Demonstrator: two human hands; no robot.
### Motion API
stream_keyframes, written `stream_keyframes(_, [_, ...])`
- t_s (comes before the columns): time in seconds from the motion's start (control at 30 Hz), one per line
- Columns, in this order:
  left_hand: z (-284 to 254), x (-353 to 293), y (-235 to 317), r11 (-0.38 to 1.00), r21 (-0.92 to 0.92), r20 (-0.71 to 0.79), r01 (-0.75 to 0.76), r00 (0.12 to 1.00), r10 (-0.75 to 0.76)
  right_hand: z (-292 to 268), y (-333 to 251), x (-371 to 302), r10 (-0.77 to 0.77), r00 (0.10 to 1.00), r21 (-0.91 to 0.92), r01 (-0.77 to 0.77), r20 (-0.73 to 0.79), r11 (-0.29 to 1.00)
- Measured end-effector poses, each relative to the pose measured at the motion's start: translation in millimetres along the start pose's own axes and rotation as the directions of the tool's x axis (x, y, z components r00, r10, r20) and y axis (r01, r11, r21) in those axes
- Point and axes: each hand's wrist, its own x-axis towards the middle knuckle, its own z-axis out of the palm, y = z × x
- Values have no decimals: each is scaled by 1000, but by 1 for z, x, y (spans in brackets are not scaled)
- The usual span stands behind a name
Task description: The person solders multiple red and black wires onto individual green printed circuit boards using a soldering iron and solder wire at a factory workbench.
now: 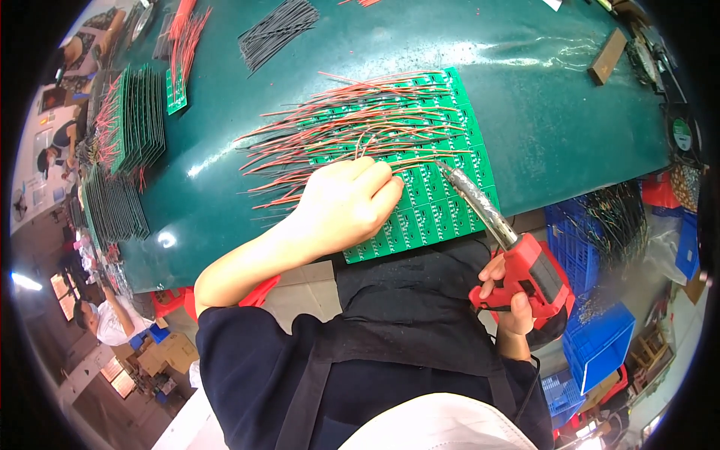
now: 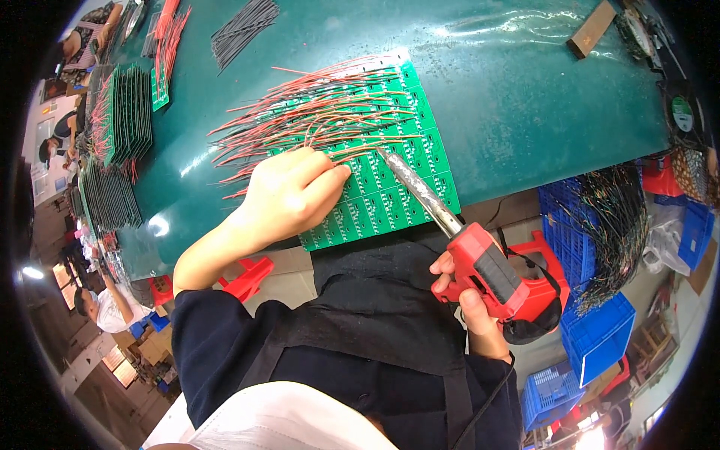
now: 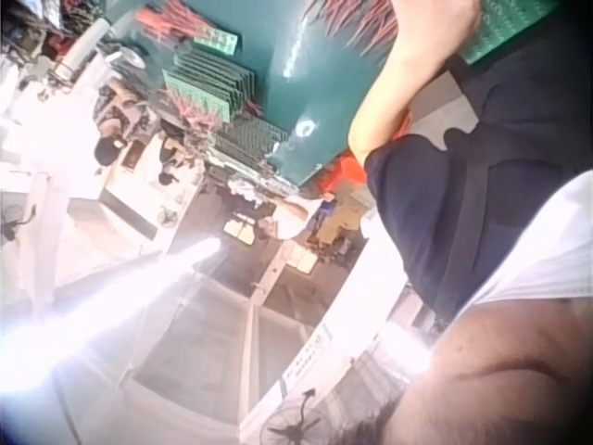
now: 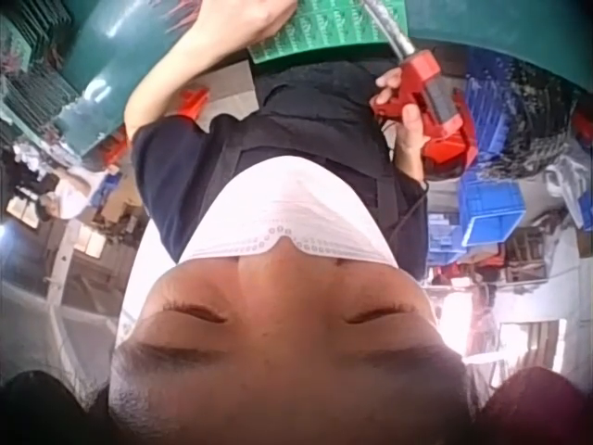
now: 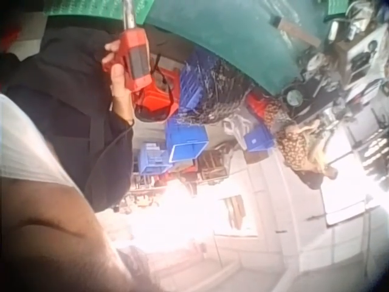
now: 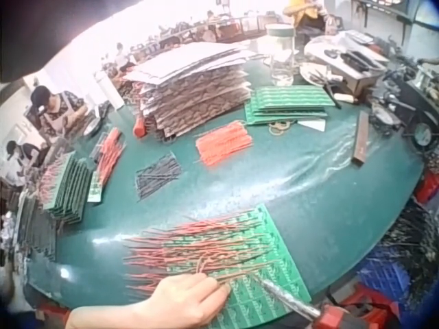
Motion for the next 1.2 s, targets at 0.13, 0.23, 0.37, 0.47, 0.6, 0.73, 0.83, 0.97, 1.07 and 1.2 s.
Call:
stream_keyframes(0.13, [-2, -1, 0, 1000, 5, 16, -7, 1000, 7, 5, -5, 2, 27, 999, 17, -27, -22, 999])
stream_keyframes(0.23, [-5, -1, 2, 1000, 1, 29, 12, 1000, -12, 9, 0, 11, -140, 989, -35, 139, -48, 990])
stream_keyframes(0.37, [-10, -1, 2, 999, -7, 70, 37, 997, -37, 9, 1, 21, -205, 975, -15, 205, -83, 979])
stream_keyframes(0.47, [-31, 7, -5, 989, -91, 130, 120, 986, -108, -4, 1, 21, -166, 985, 73, 169, -51, 983])
stream_keyframes(0.6, [-52, 16, -47, 965, -1, -29, 262, 965, -262, -8, 3, 29, -278, 955, 112, 288, -102, 951])
stream_keyframes(0.73, [-57, 12, -114, 883, 51, -84, 466, 883, -461, -10, 3, 31, -305, 947, 145, 318, -102, 937])
stream_keyframes(0.83, [-36, 10, -156, 865, 168, -161, 473, 879, -449, -8, 2, 36, -287, 951, 154, 302, -116, 941])
stream_keyframes(0.97, [-19, 26, -175, 818, 447, -195, 363, 932, -307, -11, 6, 32, -327, 941, 91, 335, -91, 938])
stream_keyframes(1.07, [-14, 33, -181, 783, 476, -162, 400, 915, -369, -12, 3, 33, -326, 941, 93, 334, -87, 938])
stream_keyframes(1.2, [-15, 40, -180, 748, 537, -140, 390, 916, -377, -14, 3, 36, -313, 945, 95, 321, -92, 942])
